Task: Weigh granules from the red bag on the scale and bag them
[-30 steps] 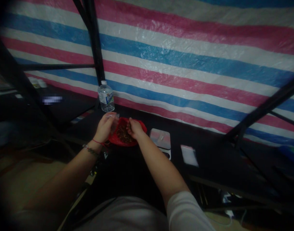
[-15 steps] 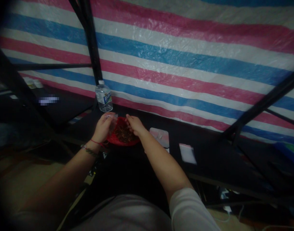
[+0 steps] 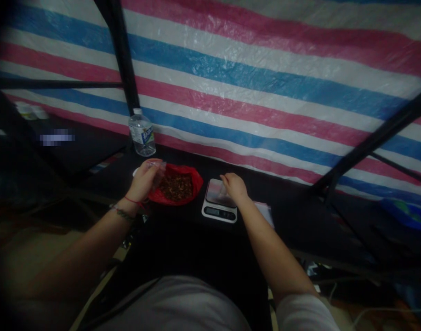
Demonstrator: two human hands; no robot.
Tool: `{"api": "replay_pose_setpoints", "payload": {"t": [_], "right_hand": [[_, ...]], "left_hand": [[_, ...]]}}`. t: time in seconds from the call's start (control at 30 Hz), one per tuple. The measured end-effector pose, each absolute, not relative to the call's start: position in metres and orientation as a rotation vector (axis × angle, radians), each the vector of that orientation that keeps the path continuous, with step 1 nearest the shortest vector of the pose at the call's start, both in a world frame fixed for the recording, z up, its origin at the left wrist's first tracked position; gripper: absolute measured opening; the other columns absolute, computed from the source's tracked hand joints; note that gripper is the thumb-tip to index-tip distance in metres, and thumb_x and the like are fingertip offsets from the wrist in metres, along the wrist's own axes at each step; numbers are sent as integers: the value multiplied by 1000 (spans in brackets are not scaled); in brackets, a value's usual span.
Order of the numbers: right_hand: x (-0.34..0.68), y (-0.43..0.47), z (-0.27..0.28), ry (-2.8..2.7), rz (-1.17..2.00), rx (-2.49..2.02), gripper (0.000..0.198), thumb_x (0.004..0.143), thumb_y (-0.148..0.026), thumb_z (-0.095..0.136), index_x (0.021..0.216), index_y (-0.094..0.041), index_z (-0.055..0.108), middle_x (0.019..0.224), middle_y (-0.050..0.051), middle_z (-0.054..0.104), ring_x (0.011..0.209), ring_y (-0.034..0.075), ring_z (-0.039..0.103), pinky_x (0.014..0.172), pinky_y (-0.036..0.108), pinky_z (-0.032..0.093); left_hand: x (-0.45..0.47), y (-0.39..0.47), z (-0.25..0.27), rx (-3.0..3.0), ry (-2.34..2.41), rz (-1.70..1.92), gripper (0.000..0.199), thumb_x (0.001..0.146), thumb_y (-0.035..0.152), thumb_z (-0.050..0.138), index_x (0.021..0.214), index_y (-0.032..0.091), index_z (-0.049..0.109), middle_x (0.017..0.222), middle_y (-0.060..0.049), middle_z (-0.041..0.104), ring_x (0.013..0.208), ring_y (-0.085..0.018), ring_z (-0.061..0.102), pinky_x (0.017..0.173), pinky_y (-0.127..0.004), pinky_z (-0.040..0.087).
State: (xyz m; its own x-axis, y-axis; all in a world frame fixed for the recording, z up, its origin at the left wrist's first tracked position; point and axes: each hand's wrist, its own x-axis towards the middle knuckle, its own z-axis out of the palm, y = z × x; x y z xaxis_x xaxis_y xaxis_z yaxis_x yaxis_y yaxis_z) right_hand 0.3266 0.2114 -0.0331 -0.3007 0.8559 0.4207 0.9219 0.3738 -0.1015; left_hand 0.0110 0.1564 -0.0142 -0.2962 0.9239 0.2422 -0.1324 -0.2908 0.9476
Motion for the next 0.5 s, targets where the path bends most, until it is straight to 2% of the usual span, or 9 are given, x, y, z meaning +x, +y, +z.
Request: {"api": "replay_pose_setpoints", "payload": {"t": [0.23, 0.5], "right_hand": [[315, 207, -39, -2361, -393, -1483, 37, 97, -37, 44, 75, -17, 65, 79, 7, 62, 76, 18, 57, 69, 27, 37], [315, 204, -38, -2423, -436, -1480, 39, 98, -40, 42, 79, -17, 69, 82, 8, 63, 83, 20, 57, 72, 29, 38]], "left_hand": [[12, 156, -11, 1084, 1130, 1714, 29, 75, 36, 68, 95, 17, 61, 72, 0, 63, 51, -7, 53, 43, -15, 40], [12, 158, -14, 1083, 1120, 1698, 27, 76, 34, 67, 96, 17, 61, 72, 0, 62, 49, -6, 52, 40, -14, 37]]}}
